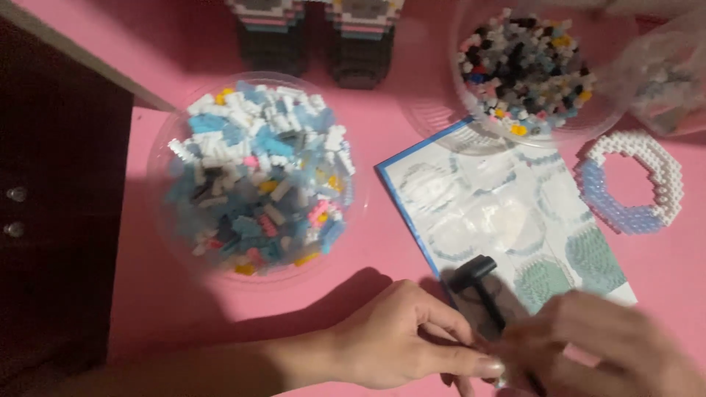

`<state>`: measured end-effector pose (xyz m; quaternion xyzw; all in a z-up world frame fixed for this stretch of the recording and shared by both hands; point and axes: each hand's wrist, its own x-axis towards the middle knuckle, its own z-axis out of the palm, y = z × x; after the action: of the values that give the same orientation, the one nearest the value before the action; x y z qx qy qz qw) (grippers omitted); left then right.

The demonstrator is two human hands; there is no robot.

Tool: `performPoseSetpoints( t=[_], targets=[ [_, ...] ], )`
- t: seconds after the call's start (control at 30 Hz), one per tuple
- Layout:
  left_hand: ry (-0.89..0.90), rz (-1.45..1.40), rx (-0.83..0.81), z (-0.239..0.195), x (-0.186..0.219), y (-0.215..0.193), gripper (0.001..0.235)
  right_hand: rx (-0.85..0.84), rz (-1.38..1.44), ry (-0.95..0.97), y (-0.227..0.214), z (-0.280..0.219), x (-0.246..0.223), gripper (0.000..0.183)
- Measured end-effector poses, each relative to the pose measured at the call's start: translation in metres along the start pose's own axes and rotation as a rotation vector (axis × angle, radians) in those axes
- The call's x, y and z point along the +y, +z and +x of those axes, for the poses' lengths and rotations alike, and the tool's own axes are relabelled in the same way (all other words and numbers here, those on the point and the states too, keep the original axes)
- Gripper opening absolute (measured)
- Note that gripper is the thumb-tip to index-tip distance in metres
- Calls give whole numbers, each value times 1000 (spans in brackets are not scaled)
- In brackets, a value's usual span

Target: Assembling a toy using small interlocking plastic beads by following a pattern guide

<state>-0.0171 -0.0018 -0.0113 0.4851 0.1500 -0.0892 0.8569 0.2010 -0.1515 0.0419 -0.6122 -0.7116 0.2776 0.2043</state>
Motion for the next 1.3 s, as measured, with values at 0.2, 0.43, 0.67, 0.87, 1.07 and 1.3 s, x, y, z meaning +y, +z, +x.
performPoseSetpoints(
  t=[0.2,0.43,0.67,0.87,1.07,1.3],
  targets=[
    [128,176,-13,-5,-14,3,22,116,-302,28,-49,77,-22,26],
    [50,215,54,-16,-1,5,38,138,-284,-360,-11,173,-46,8],
    [86,127,53,-11,-20,4,27,-159,-465,-151,-7,209,-53,13],
    [147,124,40,-11,-23,2,26,-350,-740,91,-1,227,-78,27],
    [111,103,43,-12,-21,5,25,-529,-865,181,-2,238,-96,28],
    [50,70,79,-9,-12,9,25,-480,-795,120,-8,238,-90,16]
  ],
)
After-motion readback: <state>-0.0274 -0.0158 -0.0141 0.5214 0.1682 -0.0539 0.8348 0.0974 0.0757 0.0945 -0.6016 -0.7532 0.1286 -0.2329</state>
